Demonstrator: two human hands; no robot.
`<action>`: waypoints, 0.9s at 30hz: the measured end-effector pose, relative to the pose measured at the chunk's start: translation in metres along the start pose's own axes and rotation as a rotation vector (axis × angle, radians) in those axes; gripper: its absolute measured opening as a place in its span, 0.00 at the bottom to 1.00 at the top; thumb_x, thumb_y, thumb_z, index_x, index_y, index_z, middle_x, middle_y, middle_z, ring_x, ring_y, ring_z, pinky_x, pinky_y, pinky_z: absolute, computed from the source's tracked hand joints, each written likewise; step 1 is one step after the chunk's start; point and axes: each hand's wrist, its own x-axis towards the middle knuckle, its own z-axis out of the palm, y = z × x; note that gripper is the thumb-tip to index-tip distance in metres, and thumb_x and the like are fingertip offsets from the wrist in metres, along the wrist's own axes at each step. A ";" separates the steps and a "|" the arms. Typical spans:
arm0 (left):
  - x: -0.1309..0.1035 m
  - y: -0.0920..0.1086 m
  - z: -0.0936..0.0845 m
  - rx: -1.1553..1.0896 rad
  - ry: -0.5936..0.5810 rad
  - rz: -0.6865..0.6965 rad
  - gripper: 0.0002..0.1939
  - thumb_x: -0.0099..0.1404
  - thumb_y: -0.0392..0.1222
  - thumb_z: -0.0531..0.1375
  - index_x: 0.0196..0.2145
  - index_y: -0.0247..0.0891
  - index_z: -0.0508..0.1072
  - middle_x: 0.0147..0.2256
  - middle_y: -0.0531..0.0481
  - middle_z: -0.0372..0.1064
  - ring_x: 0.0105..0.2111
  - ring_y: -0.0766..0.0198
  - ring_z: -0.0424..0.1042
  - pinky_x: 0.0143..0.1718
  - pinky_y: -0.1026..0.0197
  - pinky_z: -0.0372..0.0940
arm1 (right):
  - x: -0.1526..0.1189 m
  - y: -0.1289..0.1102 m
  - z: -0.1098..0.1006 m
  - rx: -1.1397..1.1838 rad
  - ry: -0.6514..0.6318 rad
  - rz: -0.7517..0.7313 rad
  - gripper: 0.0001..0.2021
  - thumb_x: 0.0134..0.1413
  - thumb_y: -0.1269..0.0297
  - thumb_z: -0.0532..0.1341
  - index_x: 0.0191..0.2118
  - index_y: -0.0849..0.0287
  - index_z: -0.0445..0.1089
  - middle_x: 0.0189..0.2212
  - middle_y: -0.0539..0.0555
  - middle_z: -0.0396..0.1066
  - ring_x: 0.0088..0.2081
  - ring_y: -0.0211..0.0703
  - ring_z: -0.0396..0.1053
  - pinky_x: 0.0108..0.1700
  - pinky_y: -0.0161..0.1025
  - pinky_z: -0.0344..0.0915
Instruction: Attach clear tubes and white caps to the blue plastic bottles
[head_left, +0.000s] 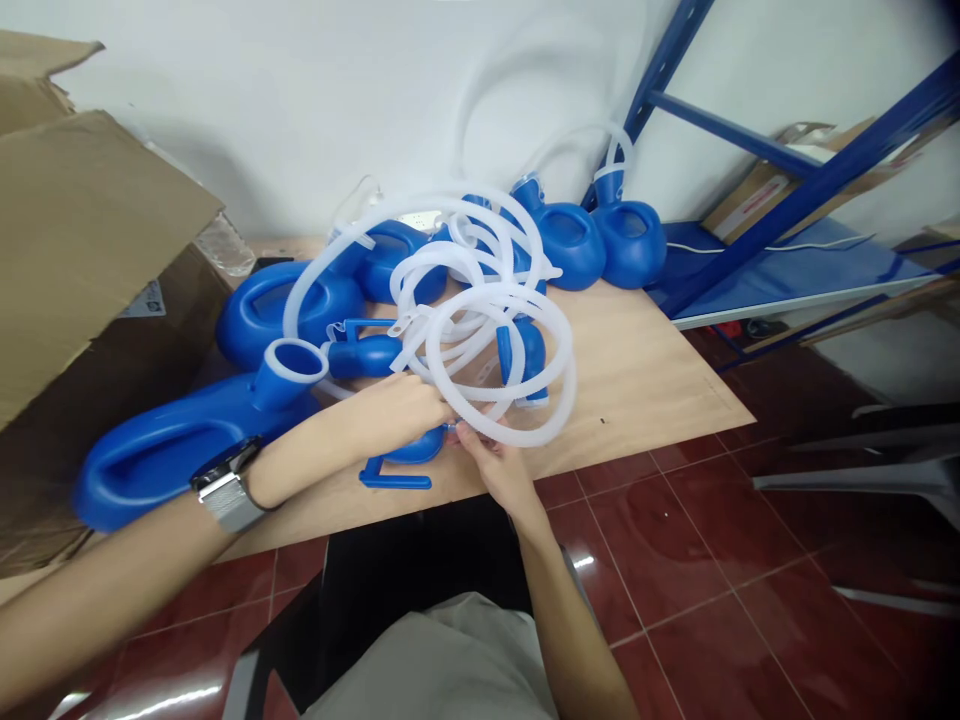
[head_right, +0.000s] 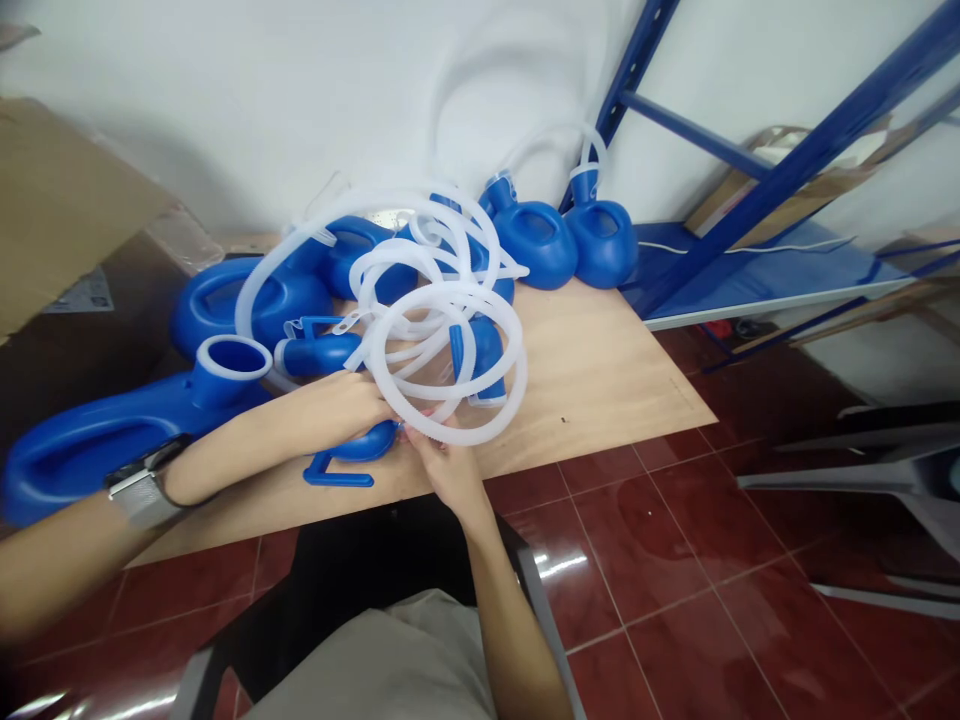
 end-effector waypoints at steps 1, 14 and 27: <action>0.000 0.000 0.001 0.043 -0.037 0.032 0.10 0.71 0.33 0.62 0.40 0.44 0.83 0.43 0.46 0.85 0.49 0.50 0.84 0.56 0.48 0.78 | 0.000 0.001 0.000 -0.002 0.003 0.001 0.18 0.65 0.44 0.70 0.45 0.53 0.77 0.43 0.54 0.83 0.47 0.52 0.83 0.56 0.53 0.79; 0.004 0.013 -0.004 0.390 -0.167 0.110 0.13 0.71 0.25 0.61 0.46 0.36 0.82 0.49 0.38 0.83 0.50 0.48 0.84 0.53 0.49 0.78 | 0.002 -0.001 -0.004 -0.102 0.051 -0.058 0.14 0.63 0.50 0.71 0.48 0.53 0.80 0.46 0.55 0.85 0.51 0.55 0.82 0.59 0.54 0.78; 0.006 0.017 -0.013 0.290 -0.201 0.026 0.15 0.74 0.28 0.58 0.51 0.40 0.81 0.49 0.44 0.83 0.48 0.52 0.83 0.54 0.52 0.77 | 0.006 -0.007 -0.009 -0.088 0.019 -0.040 0.14 0.59 0.51 0.74 0.43 0.54 0.82 0.44 0.57 0.85 0.50 0.56 0.82 0.59 0.55 0.78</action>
